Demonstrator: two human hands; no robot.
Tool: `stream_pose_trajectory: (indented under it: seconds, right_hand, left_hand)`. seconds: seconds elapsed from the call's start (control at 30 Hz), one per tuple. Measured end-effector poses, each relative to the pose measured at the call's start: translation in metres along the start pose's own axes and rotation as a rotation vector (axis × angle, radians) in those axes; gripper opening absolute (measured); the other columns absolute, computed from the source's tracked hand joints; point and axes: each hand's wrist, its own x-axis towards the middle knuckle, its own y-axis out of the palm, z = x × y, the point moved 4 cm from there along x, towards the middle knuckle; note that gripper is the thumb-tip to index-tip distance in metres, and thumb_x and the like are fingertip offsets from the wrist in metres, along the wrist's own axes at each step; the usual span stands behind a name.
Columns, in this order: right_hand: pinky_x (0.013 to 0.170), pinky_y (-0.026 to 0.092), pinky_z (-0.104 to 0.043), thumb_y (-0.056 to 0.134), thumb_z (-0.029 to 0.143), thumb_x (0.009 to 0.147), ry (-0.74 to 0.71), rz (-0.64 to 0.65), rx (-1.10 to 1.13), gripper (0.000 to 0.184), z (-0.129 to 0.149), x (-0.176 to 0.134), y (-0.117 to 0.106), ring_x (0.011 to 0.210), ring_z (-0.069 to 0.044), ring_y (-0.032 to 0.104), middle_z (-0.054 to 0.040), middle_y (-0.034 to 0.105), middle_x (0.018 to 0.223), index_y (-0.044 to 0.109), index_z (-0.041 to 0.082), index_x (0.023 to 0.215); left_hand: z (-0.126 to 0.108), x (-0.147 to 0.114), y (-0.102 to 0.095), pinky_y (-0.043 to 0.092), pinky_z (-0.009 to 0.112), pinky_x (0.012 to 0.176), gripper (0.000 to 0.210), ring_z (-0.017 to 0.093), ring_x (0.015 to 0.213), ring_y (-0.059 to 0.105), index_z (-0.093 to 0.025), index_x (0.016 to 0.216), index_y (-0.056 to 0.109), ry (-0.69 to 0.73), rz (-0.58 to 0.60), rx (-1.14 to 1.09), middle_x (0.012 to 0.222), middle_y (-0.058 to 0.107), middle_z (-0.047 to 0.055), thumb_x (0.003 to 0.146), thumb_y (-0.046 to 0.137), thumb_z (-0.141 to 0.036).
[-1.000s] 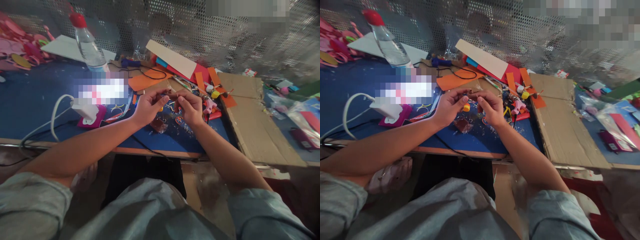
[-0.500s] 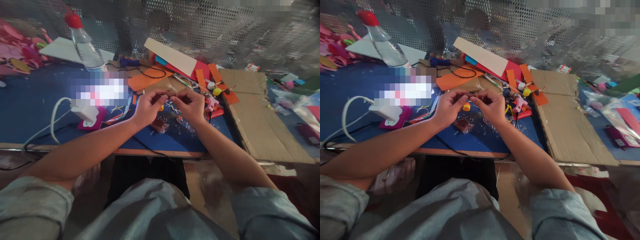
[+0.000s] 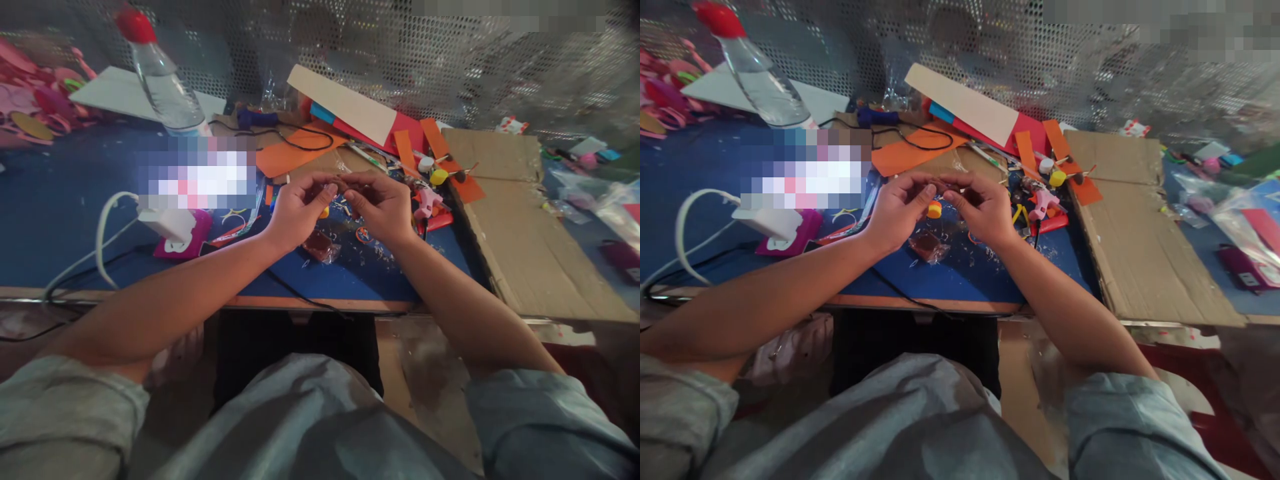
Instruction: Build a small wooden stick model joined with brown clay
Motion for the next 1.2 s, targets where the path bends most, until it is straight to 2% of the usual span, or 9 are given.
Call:
stream_pose_trajectory:
  seconds: [0.17,0.37,0.47,0.57,0.67,0.83,0.97,1.03,1.2]
  right_hand:
    - [0.06,0.055,-0.029,0.088,0.057,0.098,-0.138,0.012,-0.044,0.032,0.004,0.0,-0.003,0.07,-0.013,0.068,-0.004,0.083,0.101,0.087,0.029,0.113]
    - [0.056,0.053,-0.031,0.082,0.077,0.093,-0.083,0.086,-0.056,0.064,0.001,0.001,-0.002,0.065,-0.012,0.06,-0.0013,0.073,0.103,0.076,0.034,0.14]
    - [0.067,0.06,-0.035,0.081,0.078,0.094,-0.147,0.109,-0.138,0.057,0.009,0.002,-0.002,0.078,-0.017,0.068,-0.0035,0.075,0.105,0.083,0.034,0.129]
    - [0.071,0.062,-0.038,0.083,0.076,0.093,-0.19,0.034,-0.161,0.049,0.013,0.003,-0.006,0.086,-0.021,0.07,-0.0048,0.075,0.101,0.085,0.033,0.114]
    - [0.07,0.062,-0.039,0.085,0.077,0.09,-0.215,-0.036,-0.164,0.048,0.011,0.003,-0.009,0.086,-0.021,0.068,-0.005,0.071,0.098,0.082,0.031,0.102]
    - [0.07,0.06,-0.037,0.086,0.083,0.084,-0.172,0.009,-0.169,0.057,0.001,0.004,-0.009,0.087,-0.021,0.067,-0.0042,0.067,0.098,0.071,0.029,0.091]
    - [0.064,0.058,-0.035,0.087,0.089,0.078,-0.107,0.034,-0.095,0.068,0.001,0.0,-0.007,0.076,-0.016,0.062,-0.0022,0.069,0.104,0.071,0.032,0.112]
    - [0.063,0.058,-0.035,0.082,0.09,0.082,-0.098,0.051,-0.059,0.072,0.006,-0.002,-0.006,0.073,-0.015,0.062,-0.0024,0.071,0.107,0.073,0.034,0.127]
    - [0.07,0.062,-0.036,0.075,0.076,0.1,-0.182,0.096,-0.125,0.05,0.018,-0.002,-0.004,0.08,-0.018,0.069,-0.0034,0.076,0.105,0.084,0.035,0.126]
  left_hand:
    - [0.004,0.003,-0.005,0.044,0.024,0.055,0.062,0.009,0.059,0.05,-0.025,0.103,0.074,0.019,-0.043,-0.056,0.067,0.054,-0.008,0.07,0.105,-0.068]
    - [0.001,0.0,0.0,0.041,0.027,0.057,0.055,0.01,0.064,0.054,-0.022,0.098,0.084,0.0,0.041,0.006,0.082,0.075,0.003,0.085,0.092,-0.075]
    - [-0.001,-0.003,0.003,0.034,0.029,0.053,0.047,0.01,0.058,0.046,-0.022,0.097,0.086,-0.024,0.106,-0.038,0.07,0.064,0.0,0.092,0.088,-0.069]
    - [-0.002,-0.006,0.006,0.032,0.027,0.051,0.036,0.011,0.06,0.048,-0.022,0.096,0.084,-0.14,0.164,-0.15,0.069,0.055,0.0,0.093,0.085,-0.057]
    - [-0.005,-0.008,0.008,0.034,0.025,0.052,0.042,0.011,0.062,0.049,-0.021,0.103,0.084,-0.169,0.184,-0.184,0.074,0.06,0.0,0.091,0.087,-0.061]
    - [-0.01,-0.008,0.011,0.038,0.028,0.058,0.058,0.011,0.064,0.053,-0.02,0.103,0.085,-0.056,0.158,-0.092,0.075,0.069,0.001,0.085,0.092,-0.075]
    - [-0.004,-0.007,0.008,0.027,0.031,0.052,0.053,0.01,0.054,0.039,-0.022,0.091,0.084,-0.059,0.125,-0.086,0.062,0.054,-0.003,0.09,0.088,-0.075]
    - [-0.003,-0.007,0.007,0.028,0.03,0.053,0.052,0.01,0.055,0.04,-0.022,0.091,0.085,-0.044,0.114,-0.095,0.062,0.053,-0.002,0.091,0.087,-0.074]
    - [-0.005,-0.009,0.009,0.027,0.029,0.052,0.053,0.011,0.056,0.041,-0.022,0.089,0.083,-0.085,0.147,-0.112,0.062,0.048,-0.003,0.091,0.086,-0.075]
